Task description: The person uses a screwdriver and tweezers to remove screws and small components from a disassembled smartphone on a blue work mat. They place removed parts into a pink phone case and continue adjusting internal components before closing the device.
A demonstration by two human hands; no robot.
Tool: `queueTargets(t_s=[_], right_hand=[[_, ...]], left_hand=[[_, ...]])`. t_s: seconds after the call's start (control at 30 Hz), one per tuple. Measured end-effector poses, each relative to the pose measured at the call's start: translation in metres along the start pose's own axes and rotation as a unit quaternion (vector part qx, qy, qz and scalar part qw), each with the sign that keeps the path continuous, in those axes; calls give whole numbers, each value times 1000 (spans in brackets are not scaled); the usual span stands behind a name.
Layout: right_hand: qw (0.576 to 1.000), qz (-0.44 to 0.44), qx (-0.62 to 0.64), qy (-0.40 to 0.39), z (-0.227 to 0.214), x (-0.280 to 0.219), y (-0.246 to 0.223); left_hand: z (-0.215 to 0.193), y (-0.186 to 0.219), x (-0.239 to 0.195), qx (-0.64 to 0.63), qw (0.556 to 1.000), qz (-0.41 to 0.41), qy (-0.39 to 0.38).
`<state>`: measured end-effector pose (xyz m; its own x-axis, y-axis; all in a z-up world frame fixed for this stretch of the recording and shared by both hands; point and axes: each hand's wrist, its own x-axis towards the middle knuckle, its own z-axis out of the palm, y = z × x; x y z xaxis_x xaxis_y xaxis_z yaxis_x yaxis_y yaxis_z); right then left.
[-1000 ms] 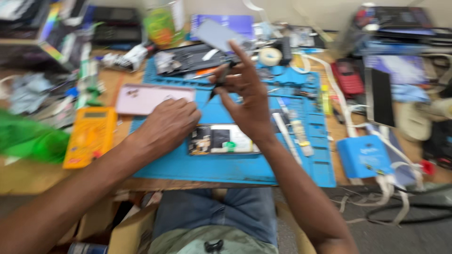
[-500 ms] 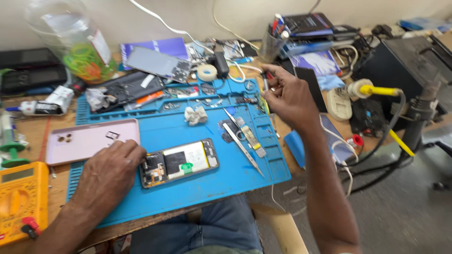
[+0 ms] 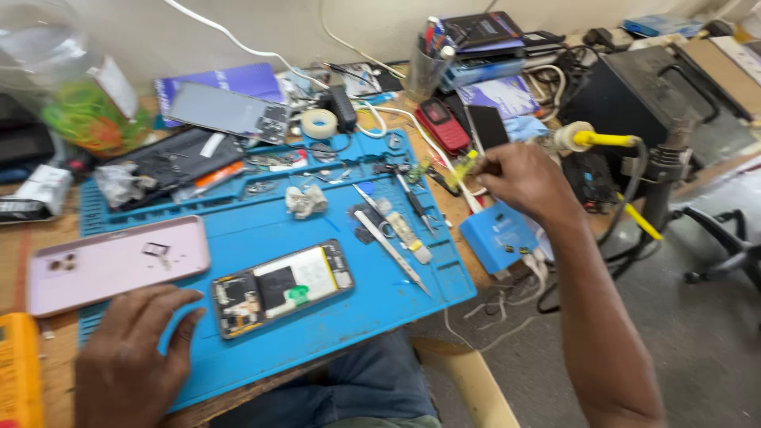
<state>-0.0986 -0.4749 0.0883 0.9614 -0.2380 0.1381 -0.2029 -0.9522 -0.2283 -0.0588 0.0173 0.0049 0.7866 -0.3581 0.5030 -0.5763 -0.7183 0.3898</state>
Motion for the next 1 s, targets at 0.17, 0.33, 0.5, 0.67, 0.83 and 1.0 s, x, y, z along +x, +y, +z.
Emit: queueTargets(t_s=[0.17,0.33,0.5,0.67,0.83,1.0], right_hand=[[995,57,80,5,5,-10,-32],[999,6,0,-47,50,-2,-42],[992,29,-48,-111,84,24,-42],[984,-3,156,-82,99,41,-5],[990,-30,108,-88,151,54,-2],[973,-140,156,-96,177,74,-103]], left_hand=[[-1,-6,-17,-55,998,-29,34],[-5,-8,-26,-99,993,-52,23],[-11,-5,-25,-135,989,-62,21],[-12,-14,-30,-155,986,-47,29],[-9,-14,-28,-143,989,10,-35],[-7,-11,-30,-123,990,2,-72]])
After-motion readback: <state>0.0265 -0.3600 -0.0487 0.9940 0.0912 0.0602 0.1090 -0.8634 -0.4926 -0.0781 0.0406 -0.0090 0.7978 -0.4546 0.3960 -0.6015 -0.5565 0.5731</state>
